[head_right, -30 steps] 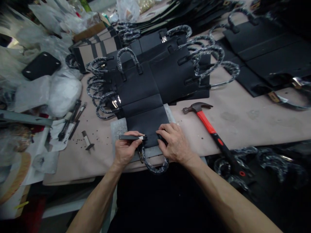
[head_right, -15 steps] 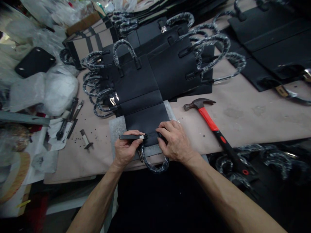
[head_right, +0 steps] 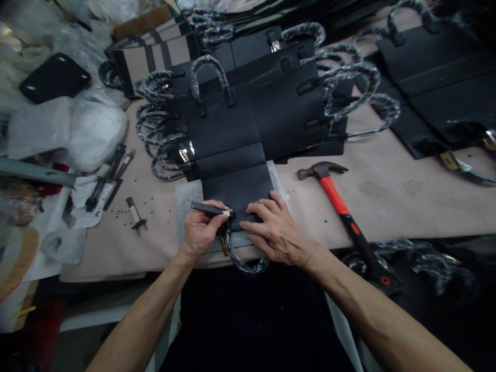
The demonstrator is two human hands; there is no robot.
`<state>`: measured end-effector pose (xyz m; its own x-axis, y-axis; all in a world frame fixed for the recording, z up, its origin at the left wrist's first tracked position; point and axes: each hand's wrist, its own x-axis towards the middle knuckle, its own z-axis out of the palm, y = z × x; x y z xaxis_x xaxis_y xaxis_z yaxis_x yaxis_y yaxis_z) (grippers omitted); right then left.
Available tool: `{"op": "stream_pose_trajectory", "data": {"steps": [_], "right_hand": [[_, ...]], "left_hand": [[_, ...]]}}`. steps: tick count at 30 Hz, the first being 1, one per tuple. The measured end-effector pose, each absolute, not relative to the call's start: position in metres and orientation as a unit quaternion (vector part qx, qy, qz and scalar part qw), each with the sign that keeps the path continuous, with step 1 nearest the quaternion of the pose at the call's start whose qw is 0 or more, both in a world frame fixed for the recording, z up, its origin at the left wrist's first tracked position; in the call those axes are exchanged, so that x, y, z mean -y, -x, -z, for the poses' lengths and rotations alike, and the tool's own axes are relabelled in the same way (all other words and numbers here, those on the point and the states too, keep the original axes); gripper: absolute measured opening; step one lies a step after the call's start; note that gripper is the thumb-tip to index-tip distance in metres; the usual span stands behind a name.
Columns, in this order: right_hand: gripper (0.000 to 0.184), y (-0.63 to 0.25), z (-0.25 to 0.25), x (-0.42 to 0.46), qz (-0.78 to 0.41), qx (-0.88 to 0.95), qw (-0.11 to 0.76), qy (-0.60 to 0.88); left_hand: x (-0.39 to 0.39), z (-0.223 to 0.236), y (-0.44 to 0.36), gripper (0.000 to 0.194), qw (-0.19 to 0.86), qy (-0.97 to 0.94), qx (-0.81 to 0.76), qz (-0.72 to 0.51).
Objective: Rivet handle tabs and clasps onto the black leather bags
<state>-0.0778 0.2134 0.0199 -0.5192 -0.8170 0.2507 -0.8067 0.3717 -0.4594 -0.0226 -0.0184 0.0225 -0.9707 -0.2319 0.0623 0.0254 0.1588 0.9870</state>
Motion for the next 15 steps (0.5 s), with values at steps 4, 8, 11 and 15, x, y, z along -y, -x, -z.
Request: {"op": "stream_pose_trajectory", "data": {"steps": [4, 8, 11, 15], "right_hand": [[0.037, 0.0786, -0.0215, -0.2109, 0.256, -0.834, 0.027, 0.488], [0.037, 0.0791, -0.0212, -0.2102, 0.259, -0.837, 0.035, 0.481], [0.038, 0.0794, -0.0223, -0.2094, 0.266, -0.837, 0.044, 0.476], [0.042, 0.0790, -0.0232, -0.2080, 0.265, -0.839, 0.047, 0.473]], "left_hand": [[0.0183, -0.0246, 0.0241, 0.010, 0.103, -0.065, 0.753, 0.647], [0.0185, -0.0244, 0.0245, 0.010, 0.102, -0.070, 0.750, 0.649], [0.0185, -0.0247, 0.0244, 0.009, 0.102, -0.069, 0.752, 0.648], [0.0180, -0.0265, 0.0248, 0.010, 0.105, -0.064, 0.753, 0.647]]}}
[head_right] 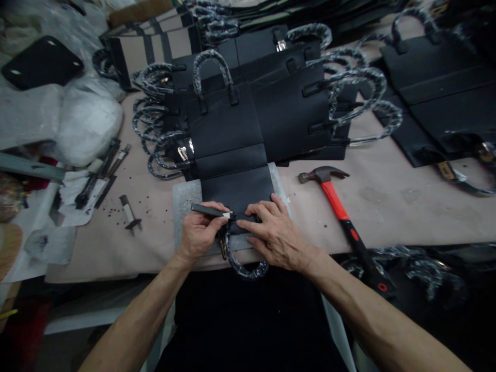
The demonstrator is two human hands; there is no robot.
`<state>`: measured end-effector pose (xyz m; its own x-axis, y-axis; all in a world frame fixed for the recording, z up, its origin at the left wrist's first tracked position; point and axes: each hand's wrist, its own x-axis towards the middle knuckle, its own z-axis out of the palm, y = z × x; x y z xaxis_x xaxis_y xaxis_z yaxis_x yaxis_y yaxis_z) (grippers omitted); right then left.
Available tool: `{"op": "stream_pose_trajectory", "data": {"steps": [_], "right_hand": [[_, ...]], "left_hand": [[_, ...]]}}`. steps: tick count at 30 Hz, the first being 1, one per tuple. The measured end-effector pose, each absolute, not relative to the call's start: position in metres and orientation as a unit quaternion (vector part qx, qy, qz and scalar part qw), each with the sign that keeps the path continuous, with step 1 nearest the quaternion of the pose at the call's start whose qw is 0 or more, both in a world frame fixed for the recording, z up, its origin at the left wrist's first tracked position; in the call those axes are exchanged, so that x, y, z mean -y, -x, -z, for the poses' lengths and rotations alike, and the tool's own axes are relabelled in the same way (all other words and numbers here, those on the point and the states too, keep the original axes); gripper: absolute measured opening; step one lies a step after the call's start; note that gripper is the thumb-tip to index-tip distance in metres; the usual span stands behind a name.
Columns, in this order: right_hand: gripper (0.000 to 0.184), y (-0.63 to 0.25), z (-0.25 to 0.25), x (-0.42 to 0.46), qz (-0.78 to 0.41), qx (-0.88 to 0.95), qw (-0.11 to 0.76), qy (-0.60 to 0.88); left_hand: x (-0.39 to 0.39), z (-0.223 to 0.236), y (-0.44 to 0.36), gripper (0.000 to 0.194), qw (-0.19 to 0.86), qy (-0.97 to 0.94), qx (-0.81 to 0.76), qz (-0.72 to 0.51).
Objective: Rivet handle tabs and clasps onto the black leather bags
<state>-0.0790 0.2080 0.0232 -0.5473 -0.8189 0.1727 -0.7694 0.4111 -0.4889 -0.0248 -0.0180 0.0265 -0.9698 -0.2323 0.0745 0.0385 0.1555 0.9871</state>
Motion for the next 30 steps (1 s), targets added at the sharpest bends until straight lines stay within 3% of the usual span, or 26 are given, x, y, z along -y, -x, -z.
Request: {"op": "stream_pose_trajectory", "data": {"steps": [4, 15, 30], "right_hand": [[0.047, 0.079, -0.021, -0.208, 0.272, -0.839, 0.042, 0.470], [0.024, 0.081, -0.012, -0.216, 0.381, -0.817, 0.015, 0.433], [0.019, 0.081, -0.016, -0.212, 0.362, -0.822, 0.013, 0.439]], "left_hand": [[0.018, -0.026, 0.025, 0.009, 0.102, -0.072, 0.745, 0.655], [0.020, -0.020, 0.024, 0.012, 0.094, -0.060, 0.756, 0.645], [0.020, -0.021, 0.024, 0.011, 0.101, -0.047, 0.781, 0.615]]}}
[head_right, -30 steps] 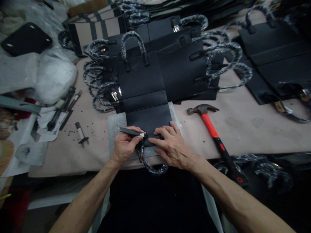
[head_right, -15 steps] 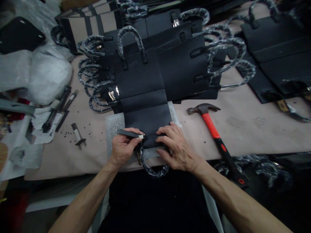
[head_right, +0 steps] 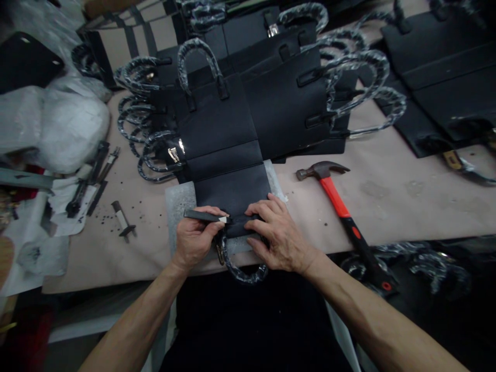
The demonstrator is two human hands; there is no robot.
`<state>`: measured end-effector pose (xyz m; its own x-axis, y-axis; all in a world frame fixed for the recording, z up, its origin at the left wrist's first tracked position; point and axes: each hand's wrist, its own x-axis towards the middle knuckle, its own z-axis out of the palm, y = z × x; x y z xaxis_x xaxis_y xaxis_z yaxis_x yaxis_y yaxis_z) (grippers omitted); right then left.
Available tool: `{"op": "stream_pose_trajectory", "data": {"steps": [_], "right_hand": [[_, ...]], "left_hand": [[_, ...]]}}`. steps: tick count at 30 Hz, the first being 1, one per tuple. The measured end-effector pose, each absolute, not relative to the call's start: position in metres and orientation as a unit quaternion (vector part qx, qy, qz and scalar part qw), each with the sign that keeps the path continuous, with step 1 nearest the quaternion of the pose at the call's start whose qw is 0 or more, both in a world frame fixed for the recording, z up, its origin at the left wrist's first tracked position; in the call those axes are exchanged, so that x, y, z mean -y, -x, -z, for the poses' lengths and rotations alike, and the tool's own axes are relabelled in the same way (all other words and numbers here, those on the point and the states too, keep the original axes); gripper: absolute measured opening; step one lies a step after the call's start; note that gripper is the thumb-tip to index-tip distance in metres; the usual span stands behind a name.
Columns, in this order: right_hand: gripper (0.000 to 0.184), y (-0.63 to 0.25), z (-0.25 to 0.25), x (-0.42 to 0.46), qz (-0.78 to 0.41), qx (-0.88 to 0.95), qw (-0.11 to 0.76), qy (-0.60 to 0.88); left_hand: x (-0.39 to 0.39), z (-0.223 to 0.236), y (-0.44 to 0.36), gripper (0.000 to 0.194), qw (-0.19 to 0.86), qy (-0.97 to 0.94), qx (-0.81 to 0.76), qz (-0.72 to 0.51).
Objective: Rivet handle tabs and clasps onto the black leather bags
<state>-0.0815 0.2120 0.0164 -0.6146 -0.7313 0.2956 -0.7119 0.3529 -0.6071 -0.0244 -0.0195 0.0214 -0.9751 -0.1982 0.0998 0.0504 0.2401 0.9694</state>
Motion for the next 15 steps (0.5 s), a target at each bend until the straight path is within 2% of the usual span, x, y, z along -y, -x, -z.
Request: {"op": "stream_pose_trajectory", "data": {"steps": [8, 15], "right_hand": [[0.018, 0.082, -0.017, -0.212, 0.365, -0.816, 0.005, 0.449], [0.018, 0.082, -0.017, -0.211, 0.373, -0.812, -0.011, 0.448]], "left_hand": [[0.020, -0.019, 0.025, 0.011, 0.091, -0.065, 0.739, 0.664], [0.029, -0.010, 0.028, 0.027, 0.108, -0.086, 0.607, 0.783]]}}
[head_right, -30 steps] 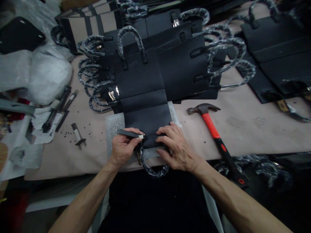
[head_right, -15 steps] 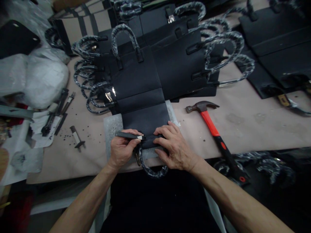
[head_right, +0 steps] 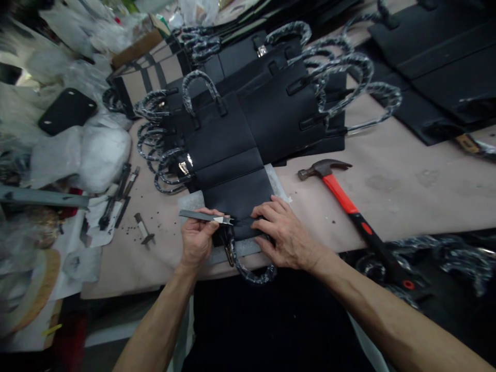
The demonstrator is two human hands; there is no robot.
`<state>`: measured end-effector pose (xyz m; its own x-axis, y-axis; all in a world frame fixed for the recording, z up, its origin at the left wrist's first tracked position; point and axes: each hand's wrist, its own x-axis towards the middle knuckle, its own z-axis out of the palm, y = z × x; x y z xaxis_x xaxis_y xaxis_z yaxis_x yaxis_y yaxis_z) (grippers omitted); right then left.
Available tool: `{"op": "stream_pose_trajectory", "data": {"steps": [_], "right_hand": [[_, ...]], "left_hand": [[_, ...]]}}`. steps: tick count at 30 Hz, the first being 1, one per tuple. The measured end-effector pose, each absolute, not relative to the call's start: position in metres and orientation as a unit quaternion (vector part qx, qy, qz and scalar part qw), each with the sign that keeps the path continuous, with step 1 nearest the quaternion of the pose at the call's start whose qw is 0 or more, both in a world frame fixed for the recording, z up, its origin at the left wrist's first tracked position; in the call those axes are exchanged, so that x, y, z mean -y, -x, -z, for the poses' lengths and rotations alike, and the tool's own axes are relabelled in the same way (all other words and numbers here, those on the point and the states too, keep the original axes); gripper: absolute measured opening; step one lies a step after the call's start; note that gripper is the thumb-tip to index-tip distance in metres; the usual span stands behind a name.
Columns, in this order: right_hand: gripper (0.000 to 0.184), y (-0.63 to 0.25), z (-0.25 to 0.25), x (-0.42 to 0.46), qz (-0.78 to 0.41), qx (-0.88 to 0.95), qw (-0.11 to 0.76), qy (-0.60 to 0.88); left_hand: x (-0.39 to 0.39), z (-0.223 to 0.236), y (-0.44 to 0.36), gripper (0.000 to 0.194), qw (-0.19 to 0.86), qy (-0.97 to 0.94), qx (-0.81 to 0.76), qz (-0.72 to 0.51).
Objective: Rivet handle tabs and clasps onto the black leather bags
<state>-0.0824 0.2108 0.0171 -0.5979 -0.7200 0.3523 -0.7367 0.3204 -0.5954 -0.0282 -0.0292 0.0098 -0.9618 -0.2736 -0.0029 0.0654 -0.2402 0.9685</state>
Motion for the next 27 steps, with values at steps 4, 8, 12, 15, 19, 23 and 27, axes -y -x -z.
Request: {"op": "stream_pose_trajectory", "data": {"steps": [4, 8, 12, 15, 19, 23, 27], "right_hand": [[0.021, 0.0825, -0.0145, -0.2109, -0.382, 0.809, 0.022, -0.445], [0.021, 0.0821, -0.0123, -0.2113, -0.396, 0.808, 0.033, -0.435], [0.019, 0.0822, -0.0118, -0.2114, -0.402, 0.806, 0.041, -0.433], [0.018, 0.0826, -0.0120, -0.2113, -0.403, 0.805, 0.044, -0.433], [0.018, 0.0829, -0.0123, -0.2115, -0.402, 0.806, 0.043, -0.432], [0.018, 0.0828, -0.0127, -0.2111, -0.406, 0.806, 0.042, -0.430], [0.021, 0.0821, -0.0122, -0.2103, -0.409, 0.808, 0.041, -0.422]], "left_hand": [[0.0301, -0.0097, 0.0299, 0.031, 0.112, -0.090, 0.583, 0.800], [0.0295, -0.0111, 0.0310, 0.034, 0.110, -0.091, 0.582, 0.800], [0.0293, -0.0112, 0.0312, 0.033, 0.108, -0.084, 0.576, 0.806], [0.0290, -0.0115, 0.0309, 0.032, 0.109, -0.084, 0.570, 0.810], [0.0287, -0.0117, 0.0312, 0.031, 0.106, -0.078, 0.565, 0.815], [0.0287, -0.0116, 0.0318, 0.031, 0.105, -0.083, 0.569, 0.811], [0.0278, -0.0138, 0.0310, 0.031, 0.110, -0.094, 0.573, 0.807]]}}
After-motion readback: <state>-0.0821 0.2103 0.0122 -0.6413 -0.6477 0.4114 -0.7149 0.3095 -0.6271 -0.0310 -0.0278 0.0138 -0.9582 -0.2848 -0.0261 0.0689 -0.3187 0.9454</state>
